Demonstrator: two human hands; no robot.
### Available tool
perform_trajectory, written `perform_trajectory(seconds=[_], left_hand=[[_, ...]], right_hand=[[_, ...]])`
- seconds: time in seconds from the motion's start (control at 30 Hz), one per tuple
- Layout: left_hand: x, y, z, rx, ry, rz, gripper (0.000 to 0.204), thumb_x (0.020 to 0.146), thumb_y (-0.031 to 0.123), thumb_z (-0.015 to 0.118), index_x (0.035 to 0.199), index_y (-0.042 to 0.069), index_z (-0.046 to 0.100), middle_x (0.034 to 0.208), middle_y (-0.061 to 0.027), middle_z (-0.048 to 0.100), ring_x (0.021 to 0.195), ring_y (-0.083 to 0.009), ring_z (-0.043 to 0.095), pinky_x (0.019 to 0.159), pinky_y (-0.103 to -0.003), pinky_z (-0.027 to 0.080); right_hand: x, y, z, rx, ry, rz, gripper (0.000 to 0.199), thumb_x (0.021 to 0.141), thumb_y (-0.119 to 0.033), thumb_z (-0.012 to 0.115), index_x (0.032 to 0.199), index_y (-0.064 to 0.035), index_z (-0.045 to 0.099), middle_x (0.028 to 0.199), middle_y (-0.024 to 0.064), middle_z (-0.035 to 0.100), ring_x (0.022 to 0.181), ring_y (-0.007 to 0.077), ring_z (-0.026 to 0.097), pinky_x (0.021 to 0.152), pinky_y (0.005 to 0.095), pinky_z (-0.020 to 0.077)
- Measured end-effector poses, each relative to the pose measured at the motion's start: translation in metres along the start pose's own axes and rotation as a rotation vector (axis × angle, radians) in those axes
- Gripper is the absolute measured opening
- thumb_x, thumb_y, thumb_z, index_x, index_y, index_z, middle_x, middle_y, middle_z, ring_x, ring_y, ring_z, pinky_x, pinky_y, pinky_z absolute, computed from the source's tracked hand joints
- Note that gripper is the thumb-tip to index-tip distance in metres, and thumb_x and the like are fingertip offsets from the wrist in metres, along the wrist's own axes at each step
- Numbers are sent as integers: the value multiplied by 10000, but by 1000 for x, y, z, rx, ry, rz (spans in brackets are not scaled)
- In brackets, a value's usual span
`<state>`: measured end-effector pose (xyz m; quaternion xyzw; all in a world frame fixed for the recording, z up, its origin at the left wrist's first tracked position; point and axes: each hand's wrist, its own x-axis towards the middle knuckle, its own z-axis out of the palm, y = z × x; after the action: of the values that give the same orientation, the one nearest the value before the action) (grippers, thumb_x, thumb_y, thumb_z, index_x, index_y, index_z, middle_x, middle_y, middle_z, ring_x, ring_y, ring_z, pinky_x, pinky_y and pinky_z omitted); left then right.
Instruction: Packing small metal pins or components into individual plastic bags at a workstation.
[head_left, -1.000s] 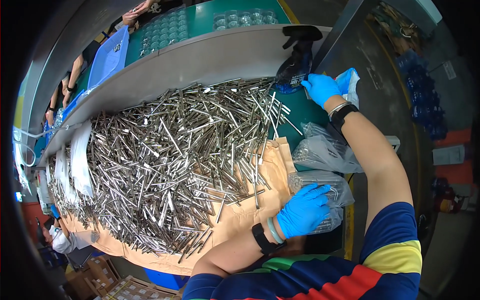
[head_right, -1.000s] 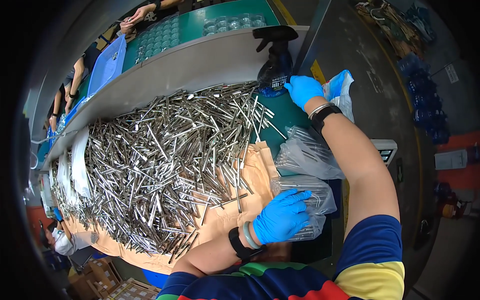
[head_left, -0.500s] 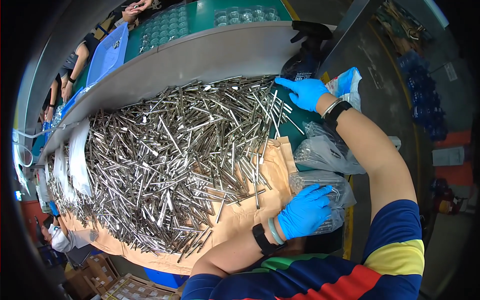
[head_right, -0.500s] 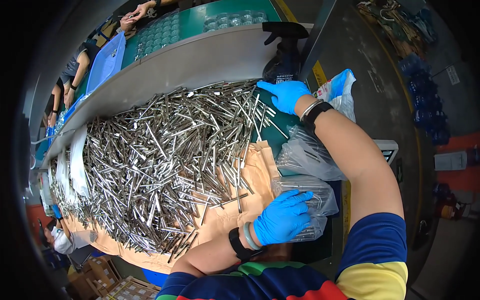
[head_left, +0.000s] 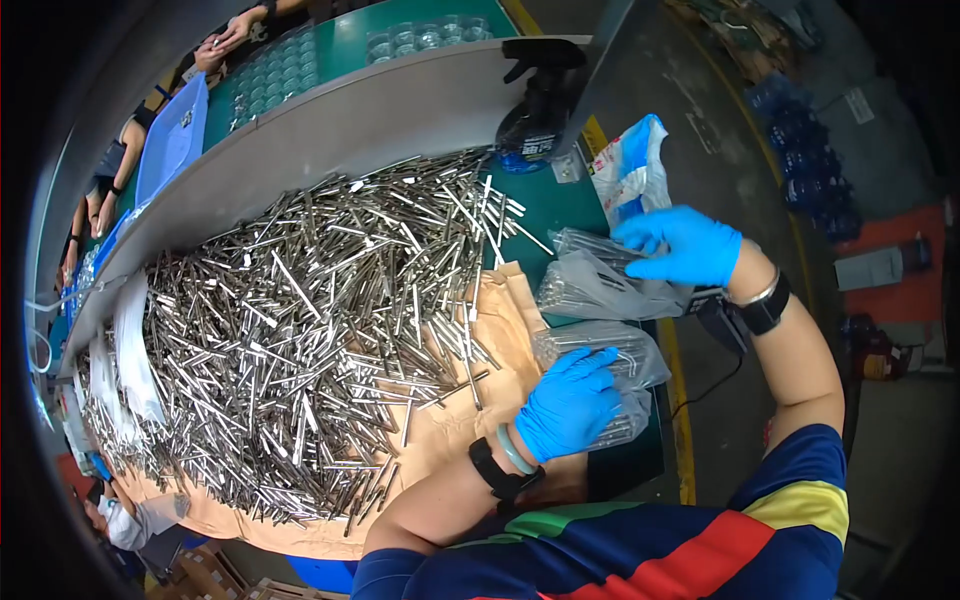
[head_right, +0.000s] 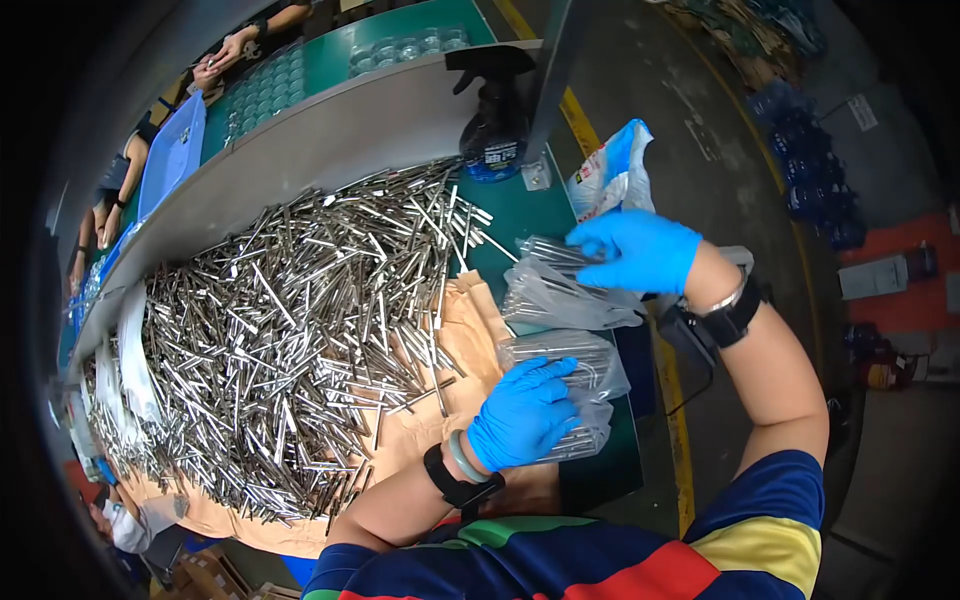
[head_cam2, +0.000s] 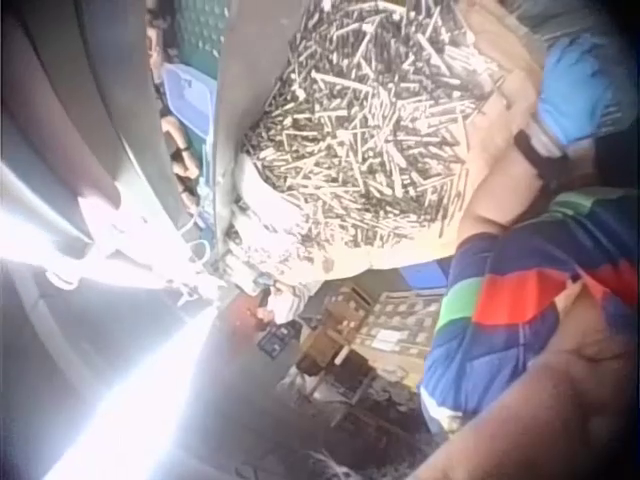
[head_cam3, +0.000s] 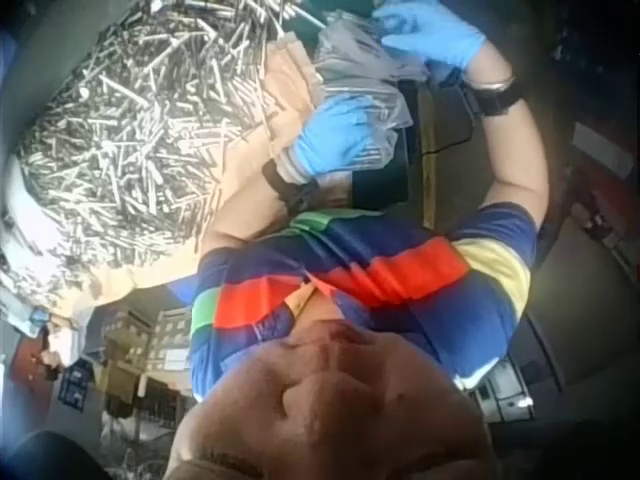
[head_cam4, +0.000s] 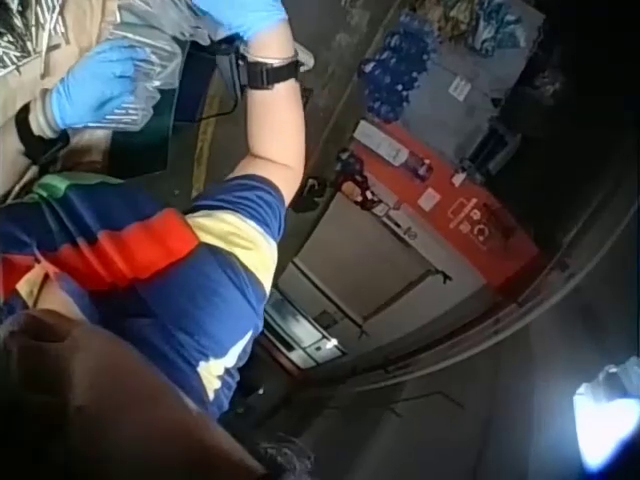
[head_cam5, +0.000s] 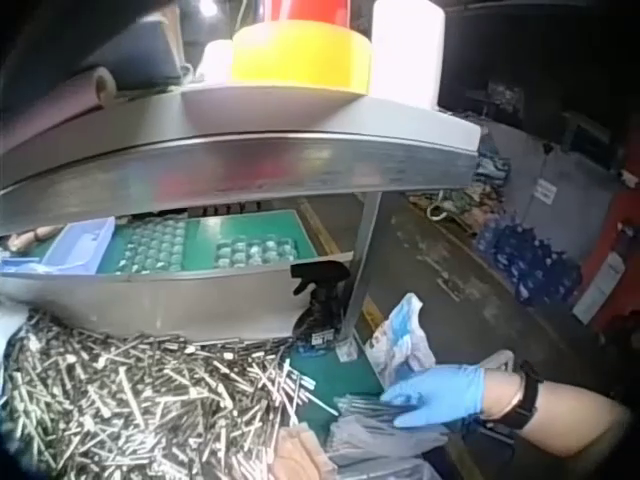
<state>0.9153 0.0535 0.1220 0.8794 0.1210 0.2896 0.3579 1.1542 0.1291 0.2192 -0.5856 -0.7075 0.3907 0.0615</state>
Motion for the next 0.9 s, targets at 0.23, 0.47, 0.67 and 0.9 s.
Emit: perform_trajectory(seconds=[0.23,0.47,0.67,0.9], left_hand=[[4,2,-4,-9,-8,7,101,709,152,688,746,82,625,829,-72,538,1090,-303,528,894,-435,409],[10,6,-3,-18,-22,2,104,681,147,687,740,80,634,847,-87,574,1046,-318,551,867,-426,430],[13,5,-3,5,-36,14,109,656,136,702,717,78,634,829,-93,579,1035,-324,559,840,-425,439],[16,6,-3,16,-75,7,117,641,134,712,707,76,635,807,-93,580,1015,-326,569,814,-425,445]], right_hand=[[-42,7,17,-97,129,127,454,751,-203,676,1176,-81,572,968,136,636,821,244,622,743,334,513],[-52,22,20,-364,205,102,406,727,-185,675,1120,-106,608,996,115,641,825,268,622,764,353,513],[-46,56,41,-278,308,-174,324,772,-100,612,1096,-101,621,1031,96,639,893,240,622,775,350,516],[-23,70,55,711,355,134,318,800,-86,600,1116,-58,584,990,95,618,912,204,606,750,355,511]])
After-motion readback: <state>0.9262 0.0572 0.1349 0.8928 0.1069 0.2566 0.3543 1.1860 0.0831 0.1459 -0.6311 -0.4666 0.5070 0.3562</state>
